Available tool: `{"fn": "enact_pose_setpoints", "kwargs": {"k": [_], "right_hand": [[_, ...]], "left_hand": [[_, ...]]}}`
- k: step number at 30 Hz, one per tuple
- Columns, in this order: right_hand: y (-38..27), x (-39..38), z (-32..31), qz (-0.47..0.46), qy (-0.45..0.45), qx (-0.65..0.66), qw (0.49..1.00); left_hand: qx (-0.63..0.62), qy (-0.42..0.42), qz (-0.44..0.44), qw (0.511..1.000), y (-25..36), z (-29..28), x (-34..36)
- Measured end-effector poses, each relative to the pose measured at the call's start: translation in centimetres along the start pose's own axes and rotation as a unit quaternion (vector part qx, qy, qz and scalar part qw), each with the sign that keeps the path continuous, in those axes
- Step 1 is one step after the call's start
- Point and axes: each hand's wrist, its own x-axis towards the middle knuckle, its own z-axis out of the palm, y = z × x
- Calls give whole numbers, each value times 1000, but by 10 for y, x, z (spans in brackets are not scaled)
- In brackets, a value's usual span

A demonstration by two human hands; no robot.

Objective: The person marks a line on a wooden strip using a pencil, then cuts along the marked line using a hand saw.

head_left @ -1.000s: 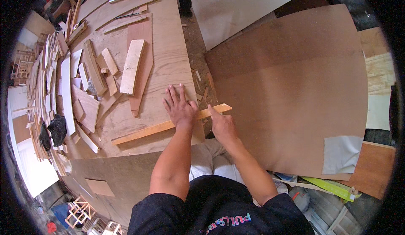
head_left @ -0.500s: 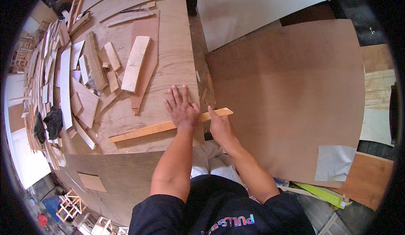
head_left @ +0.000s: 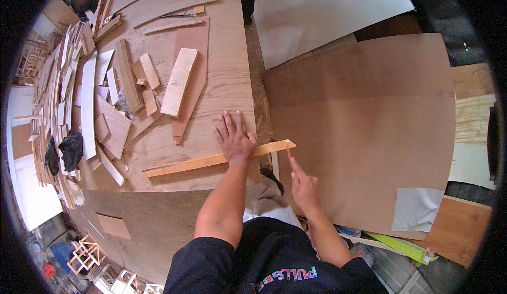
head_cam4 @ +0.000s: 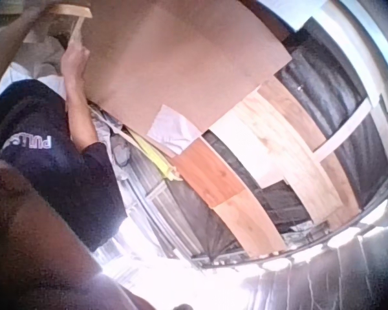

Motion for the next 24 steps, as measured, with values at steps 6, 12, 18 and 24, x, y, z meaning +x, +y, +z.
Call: {"fn": "enact_pose_setpoints", "kwargs": {"k": [6,12,18,24], "right_hand": [[31,71,63,9,234,128,964],[115,137,117,112,167,312,929],[32,107,88,240,46,378,893],[-65,108,76,36,107,413,904]], "left_hand": [[-37,21,6,999,0,-7,0],[-204,113,66,970,-15,4,-5],[-90,-81,359,926,-102,-44,-44],[-206,-127,298,923,-141,-150,-24]]}}
